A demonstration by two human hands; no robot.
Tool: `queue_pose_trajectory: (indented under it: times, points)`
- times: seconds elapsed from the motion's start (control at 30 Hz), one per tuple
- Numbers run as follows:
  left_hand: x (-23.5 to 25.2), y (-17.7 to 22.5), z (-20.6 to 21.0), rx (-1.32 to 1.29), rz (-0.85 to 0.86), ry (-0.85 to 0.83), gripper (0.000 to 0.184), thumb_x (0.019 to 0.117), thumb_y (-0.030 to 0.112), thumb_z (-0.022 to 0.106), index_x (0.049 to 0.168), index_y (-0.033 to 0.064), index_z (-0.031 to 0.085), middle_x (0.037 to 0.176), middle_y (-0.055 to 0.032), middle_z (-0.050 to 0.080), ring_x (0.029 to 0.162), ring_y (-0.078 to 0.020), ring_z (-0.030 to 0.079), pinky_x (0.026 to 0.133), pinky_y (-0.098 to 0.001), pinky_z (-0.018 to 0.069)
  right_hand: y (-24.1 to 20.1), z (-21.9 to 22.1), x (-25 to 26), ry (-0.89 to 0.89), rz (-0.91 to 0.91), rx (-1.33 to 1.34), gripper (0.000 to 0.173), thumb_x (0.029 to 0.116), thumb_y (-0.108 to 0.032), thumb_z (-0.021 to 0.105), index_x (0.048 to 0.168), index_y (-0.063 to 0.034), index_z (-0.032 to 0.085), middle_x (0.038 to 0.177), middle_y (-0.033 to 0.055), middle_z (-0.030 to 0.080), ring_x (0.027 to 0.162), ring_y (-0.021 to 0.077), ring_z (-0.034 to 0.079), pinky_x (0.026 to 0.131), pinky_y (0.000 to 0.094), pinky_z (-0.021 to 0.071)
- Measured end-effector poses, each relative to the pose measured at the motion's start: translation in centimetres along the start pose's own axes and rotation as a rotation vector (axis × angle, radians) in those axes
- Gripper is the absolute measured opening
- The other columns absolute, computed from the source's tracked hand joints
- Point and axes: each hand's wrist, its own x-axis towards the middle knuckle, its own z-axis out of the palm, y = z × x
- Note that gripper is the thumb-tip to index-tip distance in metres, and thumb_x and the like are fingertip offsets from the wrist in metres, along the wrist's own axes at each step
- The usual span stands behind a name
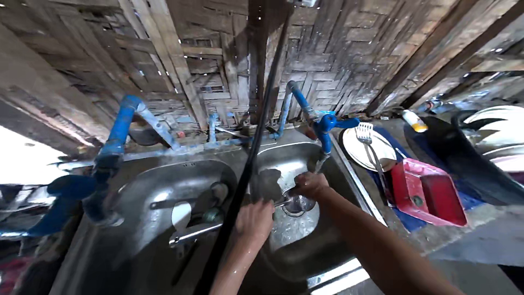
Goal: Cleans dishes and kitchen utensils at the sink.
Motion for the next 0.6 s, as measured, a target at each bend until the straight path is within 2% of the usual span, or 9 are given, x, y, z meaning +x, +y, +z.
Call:
queue_pose_trajectory:
  times: [0.1,0.2,0.27,0.3,0.33,0.37,0.4,0.5,0.6]
  points:
    - [0.6,0.2,0.5,0.02,-0.022,0.016,0.035,0.1072,0.04,0.044,0.13,0.0259,0.067,0.121,-0.012,0.071,0.107,-0.0367,0.07,0.087,-0.0586,0.054,1.0,0.1,0.7,0.035,-0.006,0.05,0.049,0.0903,-0.059,0.067,0.11,-0.0144,0.074,0.117,0.0175,0.071,0.113,0.0416,0.065,0.089,0.0706,0.0501]
    - [0.5,1.3,1.0,0.002,-0.082,-0.024,0.038,0.1076,0.042,0.042,0.135,0.0279,0.064,0.123,-0.0118,0.071,0.109,-0.0365,0.069,0.089,-0.0587,0.0532,2.1,0.9,1.9,0.079,-0.082,0.069,0.036,0.0976,-0.046,0.064,0.115,-0.0162,0.073,0.124,0.016,0.069,0.122,0.041,0.061,0.097,0.0703,0.047]
    - [1.2,1.7,0.8,-0.1,-0.104,-0.15,0.041,0.1061,0.038,0.045,0.143,0.0255,0.056,0.126,-0.0138,0.069,0.115,-0.0365,0.066,0.094,-0.0603,0.0513,2.9,0.9,2.3,0.117,-0.121,0.058,0.031,0.0967,-0.038,0.066,0.119,-0.0175,0.073,0.13,0.0137,0.067,0.127,0.0389,0.057,0.105,0.0682,0.0423]
    - [1.9,1.8,1.0,-0.204,-0.082,-0.22,0.042,0.105,0.036,0.049,0.144,0.0212,0.054,0.126,-0.0148,0.068,0.114,-0.0351,0.066,0.094,-0.0593,0.0523,3.5,0.6,2.1,0.141,-0.151,0.039,0.03,0.0963,-0.032,0.067,0.122,-0.0166,0.072,0.133,0.0136,0.065,0.13,0.0387,0.055,0.107,0.0672,0.0401]
    - [2.9,1.8,1.4,-0.332,-0.05,-0.291,0.043,0.1048,0.035,0.051,0.143,0.016,0.052,0.122,-0.0153,0.068,0.106,-0.0322,0.069,0.089,-0.055,0.0555,4.1,0.2,1.5,0.179,-0.184,0.012,0.029,0.0958,-0.027,0.067,0.122,-0.0151,0.072,0.133,0.0138,0.065,0.131,0.039,0.054,0.108,0.0662,0.0407]
    - [4.0,2.1,1.9,-0.475,-0.02,-0.346,0.044,0.1052,0.035,0.053,0.143,0.0129,0.048,0.112,-0.0145,0.068,0.088,-0.0273,0.071,0.077,-0.0473,0.0598,4.8,-0.3,0.8,0.249,-0.22,-0.005,0.025,0.0962,-0.024,0.067,0.119,-0.0153,0.073,0.132,0.013,0.065,0.13,0.0388,0.054,0.106,0.0648,0.0429]
    - [5.1,2.7,2.0,-0.621,-0.009,-0.39,0.047,0.1059,0.034,0.054,0.146,0.0125,0.042,0.109,-0.0143,0.067,0.079,-0.0251,0.071,0.071,-0.0432,0.0613,5.5,-0.8,0.0,0.33,-0.257,0.013,0.022,0.0967,-0.022,0.067,0.117,-0.0159,0.074,0.13,0.0126,0.066,0.129,0.0389,0.054,0.103,0.0637,0.0449]
    - [7.9,6.7,0.8,-0.799,0.034,-0.329,0.057,0.1061,0.029,0.055,0.157,0.0182,0.033,0.115,-0.0153,0.068,0.07,-0.0244,0.071,0.062,-0.0416,0.062,8.7,-1.0,0.0,0.584,-0.292,0.099,0.022,0.1017,-0.032,0.061,0.113,-0.0197,0.075,0.126,0.0097,0.067,0.123,0.0362,0.057,0.095,0.0579,0.0504]
    - [11.1,10.8,0.1,-0.859,0.055,-0.172,0.051,0.1051,0.024,0.057,0.152,0.0158,0.039,0.121,-0.0163,0.067,0.081,-0.026,0.073,0.07,-0.0431,0.0625,13.5,-0.5,0.9,0.7,-0.248,0.279,0.032,0.1045,-0.041,0.055,0.114,-0.0171,0.074,0.125,0.0119,0.066,0.123,0.0368,0.058,0.1,0.0575,0.0505]
